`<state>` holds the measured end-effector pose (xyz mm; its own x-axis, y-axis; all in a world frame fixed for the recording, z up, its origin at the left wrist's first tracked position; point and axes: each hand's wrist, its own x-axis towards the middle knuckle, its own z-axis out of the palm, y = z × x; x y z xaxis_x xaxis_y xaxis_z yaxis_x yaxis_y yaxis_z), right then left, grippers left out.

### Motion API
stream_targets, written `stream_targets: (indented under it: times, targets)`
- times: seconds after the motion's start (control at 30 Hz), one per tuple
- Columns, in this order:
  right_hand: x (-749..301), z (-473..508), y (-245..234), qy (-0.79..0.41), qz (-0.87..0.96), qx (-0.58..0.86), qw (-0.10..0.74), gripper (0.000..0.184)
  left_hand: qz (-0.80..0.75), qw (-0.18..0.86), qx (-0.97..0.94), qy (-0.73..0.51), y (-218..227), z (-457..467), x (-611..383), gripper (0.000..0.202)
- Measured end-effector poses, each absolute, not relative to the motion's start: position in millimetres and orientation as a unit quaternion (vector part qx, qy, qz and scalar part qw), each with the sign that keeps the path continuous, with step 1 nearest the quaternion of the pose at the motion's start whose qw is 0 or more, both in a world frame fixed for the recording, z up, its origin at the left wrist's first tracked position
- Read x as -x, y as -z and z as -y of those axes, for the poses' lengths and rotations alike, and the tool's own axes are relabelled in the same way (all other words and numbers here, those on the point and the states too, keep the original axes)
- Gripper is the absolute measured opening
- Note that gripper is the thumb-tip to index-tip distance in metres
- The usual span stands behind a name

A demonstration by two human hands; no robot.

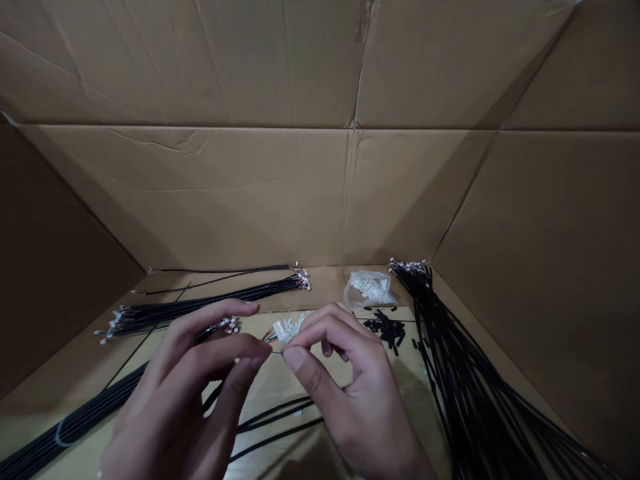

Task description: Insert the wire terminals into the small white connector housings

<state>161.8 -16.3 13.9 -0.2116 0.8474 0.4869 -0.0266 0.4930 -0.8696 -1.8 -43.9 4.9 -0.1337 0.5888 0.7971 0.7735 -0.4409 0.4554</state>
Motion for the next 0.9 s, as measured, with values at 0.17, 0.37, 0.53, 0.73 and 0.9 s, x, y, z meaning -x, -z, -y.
stream_targets:
  times: [0.17,0.37,0.53,0.73,0.9]
  targets:
    - [-164.3,17.0,-14.5,-0.41,0.658,0.312,0.548,0.015,0.494,0.159,0.716,0.466,-8.4,47.1,5.7,0.021]
    - [-170.1,19.0,-17.9,-0.515,0.625,0.323,0.49,0.02,0.495,0.138,0.72,0.467,-10.0,50.9,3.2,0.014]
    - [-170.6,13.0,-14.9,-0.53,0.599,0.354,0.484,0.022,0.481,0.132,0.733,0.463,-9.6,51.0,2.8,0.015]
    - [-173.1,5.5,-11.8,-0.573,0.592,0.329,0.461,0.019,0.483,0.082,0.742,0.457,-9.6,50.5,3.6,0.012]
    - [-174.2,1.6,-11.3,-0.651,0.558,0.288,0.427,0.028,0.51,0.079,0.708,0.482,-6.1,52.6,-3.7,0.018]
